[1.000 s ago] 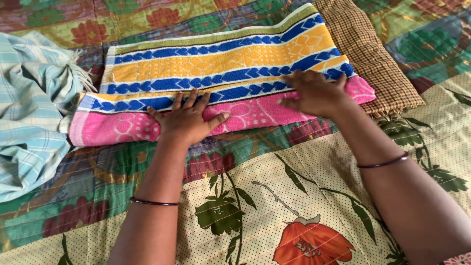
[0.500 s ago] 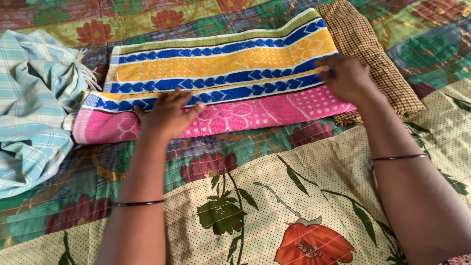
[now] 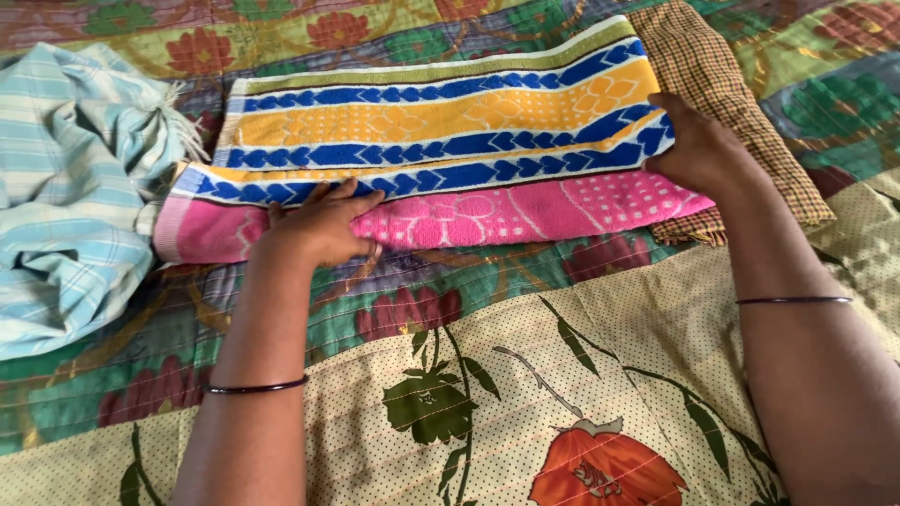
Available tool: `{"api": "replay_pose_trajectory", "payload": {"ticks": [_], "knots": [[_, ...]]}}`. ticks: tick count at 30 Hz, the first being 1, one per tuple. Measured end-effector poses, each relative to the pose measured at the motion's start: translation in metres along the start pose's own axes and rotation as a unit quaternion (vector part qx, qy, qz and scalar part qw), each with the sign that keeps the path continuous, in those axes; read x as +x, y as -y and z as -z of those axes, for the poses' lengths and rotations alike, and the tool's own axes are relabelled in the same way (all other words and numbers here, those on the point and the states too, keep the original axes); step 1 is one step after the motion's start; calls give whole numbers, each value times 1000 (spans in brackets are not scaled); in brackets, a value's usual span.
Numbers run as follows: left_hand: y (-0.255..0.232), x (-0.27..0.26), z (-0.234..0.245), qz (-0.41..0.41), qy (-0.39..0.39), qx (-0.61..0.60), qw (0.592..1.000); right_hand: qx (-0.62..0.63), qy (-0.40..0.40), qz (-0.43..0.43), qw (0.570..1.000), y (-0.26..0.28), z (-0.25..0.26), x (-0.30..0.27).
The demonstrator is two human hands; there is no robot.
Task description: The person folds a colorful towel on a bed. They smooth the fabric, fold it in half lengthwise, then fold it again into a compact rectangular shape.
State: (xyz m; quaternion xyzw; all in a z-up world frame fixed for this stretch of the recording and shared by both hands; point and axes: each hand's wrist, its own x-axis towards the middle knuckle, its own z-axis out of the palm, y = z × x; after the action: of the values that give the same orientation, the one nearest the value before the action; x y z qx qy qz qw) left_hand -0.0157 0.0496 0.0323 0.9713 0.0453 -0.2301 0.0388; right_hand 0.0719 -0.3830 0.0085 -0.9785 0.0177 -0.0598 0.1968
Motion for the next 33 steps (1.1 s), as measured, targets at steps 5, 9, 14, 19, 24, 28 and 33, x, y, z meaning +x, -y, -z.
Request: {"api": "replay_pose_trajectory", "payload": {"ticks": [5,9,14,19,24,28,33], "knots": [[-12,0,-3,-85,-26,-93,992,46,-118,-14,992,-4,22,5],[-27,1,-9,-75,25,-65,995,8,-157,-37,987,-31,11,14],[10,7,-6,-23,-117,-127,985,-115,-225,54,966,-61,-9,41],[45,29,-19,20,-209,-72,975,62,-207,20,976,-84,-8,52],[45,37,-28,62,-278,-32,958,50,-235,4,971,-81,-10,45],[36,28,-26,81,-326,46,941,-155,-430,121,881,-52,-5,28],[27,18,-14,-11,-271,-57,961,-154,-80,7,985,24,-19,9]]}}
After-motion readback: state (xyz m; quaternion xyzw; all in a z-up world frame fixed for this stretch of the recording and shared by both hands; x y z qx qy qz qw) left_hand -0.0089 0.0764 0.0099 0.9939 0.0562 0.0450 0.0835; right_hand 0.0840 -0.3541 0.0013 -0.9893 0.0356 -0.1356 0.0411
